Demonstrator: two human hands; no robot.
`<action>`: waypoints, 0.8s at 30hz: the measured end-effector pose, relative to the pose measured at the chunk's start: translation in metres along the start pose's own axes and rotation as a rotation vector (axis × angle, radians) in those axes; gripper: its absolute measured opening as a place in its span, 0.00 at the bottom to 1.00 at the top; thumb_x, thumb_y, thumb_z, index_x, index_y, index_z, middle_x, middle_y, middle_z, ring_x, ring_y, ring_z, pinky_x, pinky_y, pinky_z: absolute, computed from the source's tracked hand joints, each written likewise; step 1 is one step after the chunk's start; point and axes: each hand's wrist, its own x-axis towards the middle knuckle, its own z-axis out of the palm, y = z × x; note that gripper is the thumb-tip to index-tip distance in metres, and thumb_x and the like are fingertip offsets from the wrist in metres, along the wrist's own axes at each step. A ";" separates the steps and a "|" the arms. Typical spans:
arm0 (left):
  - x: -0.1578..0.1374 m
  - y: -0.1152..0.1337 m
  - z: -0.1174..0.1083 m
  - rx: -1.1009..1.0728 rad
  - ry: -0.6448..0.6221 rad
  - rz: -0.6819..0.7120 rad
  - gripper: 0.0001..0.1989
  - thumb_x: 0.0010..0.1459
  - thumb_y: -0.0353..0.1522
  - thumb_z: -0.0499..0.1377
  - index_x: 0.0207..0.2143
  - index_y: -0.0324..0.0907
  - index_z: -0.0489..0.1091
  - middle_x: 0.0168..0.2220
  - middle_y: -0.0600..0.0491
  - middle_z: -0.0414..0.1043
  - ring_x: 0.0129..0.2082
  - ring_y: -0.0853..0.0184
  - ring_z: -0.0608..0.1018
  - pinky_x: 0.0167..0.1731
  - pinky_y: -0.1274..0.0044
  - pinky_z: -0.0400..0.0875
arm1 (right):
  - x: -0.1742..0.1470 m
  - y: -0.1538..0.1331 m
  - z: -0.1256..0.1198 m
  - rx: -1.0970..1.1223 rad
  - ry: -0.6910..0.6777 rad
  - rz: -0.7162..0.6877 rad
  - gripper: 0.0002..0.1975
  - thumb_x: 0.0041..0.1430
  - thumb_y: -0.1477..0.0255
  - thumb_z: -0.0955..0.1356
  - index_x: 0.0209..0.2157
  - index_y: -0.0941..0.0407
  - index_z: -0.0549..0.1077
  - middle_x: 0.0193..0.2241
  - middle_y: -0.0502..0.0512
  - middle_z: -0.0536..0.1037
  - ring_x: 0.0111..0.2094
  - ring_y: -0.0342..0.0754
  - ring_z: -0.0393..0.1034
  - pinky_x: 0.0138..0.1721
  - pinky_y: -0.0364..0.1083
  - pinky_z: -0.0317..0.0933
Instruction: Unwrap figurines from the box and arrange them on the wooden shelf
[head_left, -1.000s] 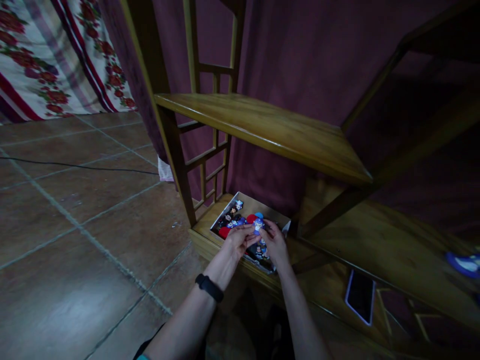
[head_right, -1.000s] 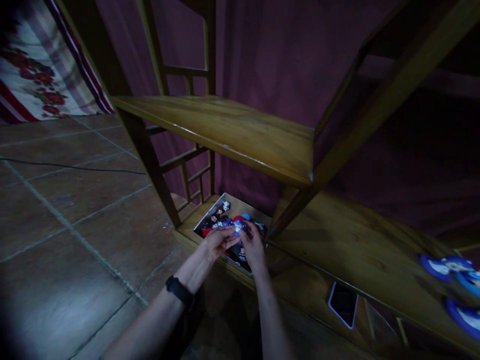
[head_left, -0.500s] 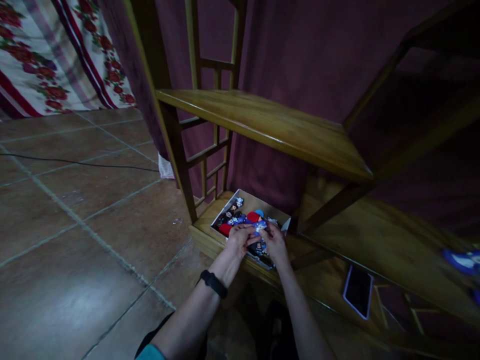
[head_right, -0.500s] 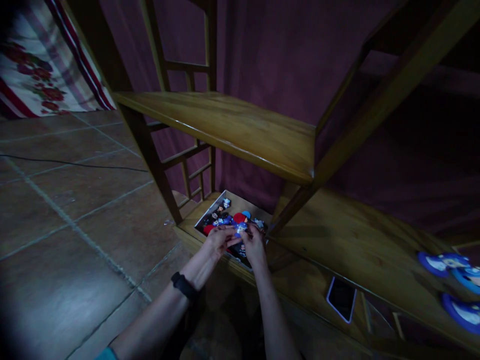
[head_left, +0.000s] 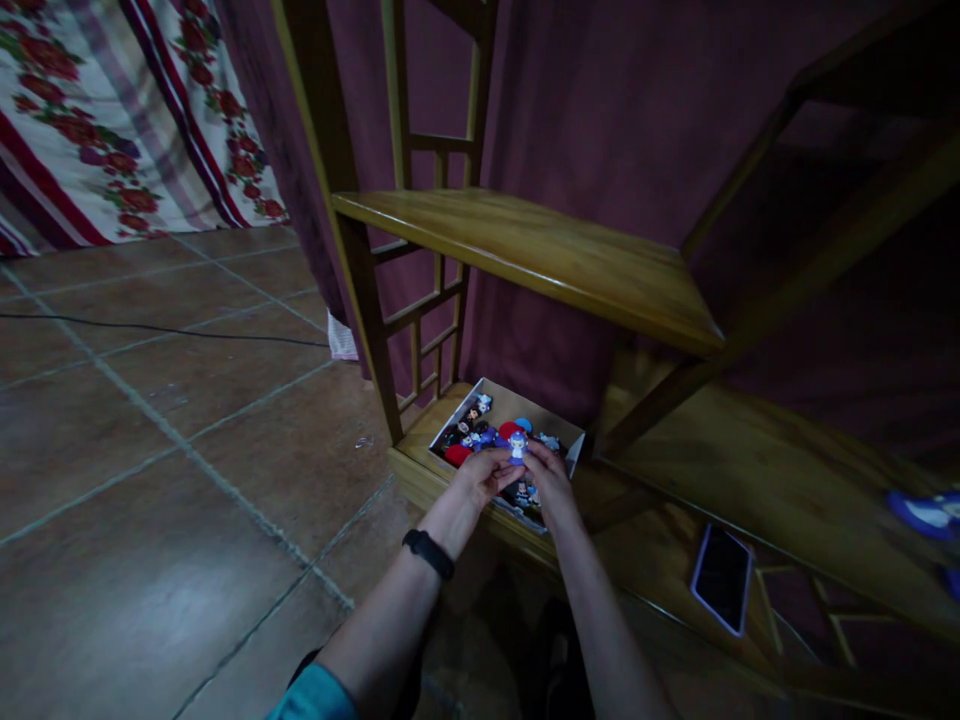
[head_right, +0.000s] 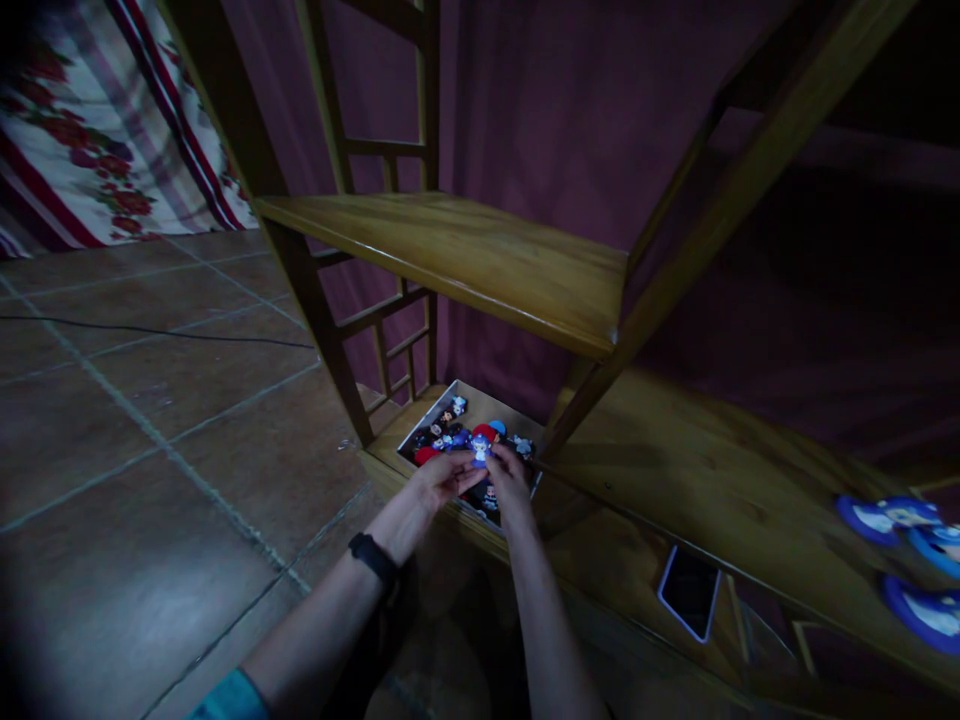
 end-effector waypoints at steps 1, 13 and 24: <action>-0.001 0.000 0.000 0.011 -0.007 -0.005 0.03 0.49 0.20 0.56 0.26 0.32 0.68 0.21 0.49 0.71 0.21 0.71 0.76 0.28 0.80 0.74 | 0.000 0.001 0.001 0.035 -0.011 0.025 0.17 0.46 0.64 0.67 0.39 0.53 0.72 0.37 0.53 0.77 0.38 0.51 0.70 0.37 0.49 0.65; -0.012 0.003 -0.006 0.077 -0.028 0.118 0.07 0.47 0.19 0.58 0.31 0.33 0.68 0.25 0.49 0.74 0.24 0.69 0.77 0.30 0.77 0.74 | -0.004 -0.009 0.015 0.307 -0.032 0.053 0.14 0.42 0.70 0.69 0.36 0.55 0.73 0.39 0.55 0.76 0.42 0.50 0.70 0.43 0.50 0.63; -0.035 0.015 0.012 0.226 -0.288 0.446 0.13 0.41 0.28 0.66 0.32 0.37 0.71 0.29 0.51 0.74 0.26 0.72 0.74 0.29 0.82 0.68 | -0.009 -0.032 0.001 -0.005 0.003 -0.184 0.15 0.50 0.63 0.66 0.40 0.52 0.71 0.41 0.52 0.75 0.44 0.50 0.67 0.48 0.51 0.58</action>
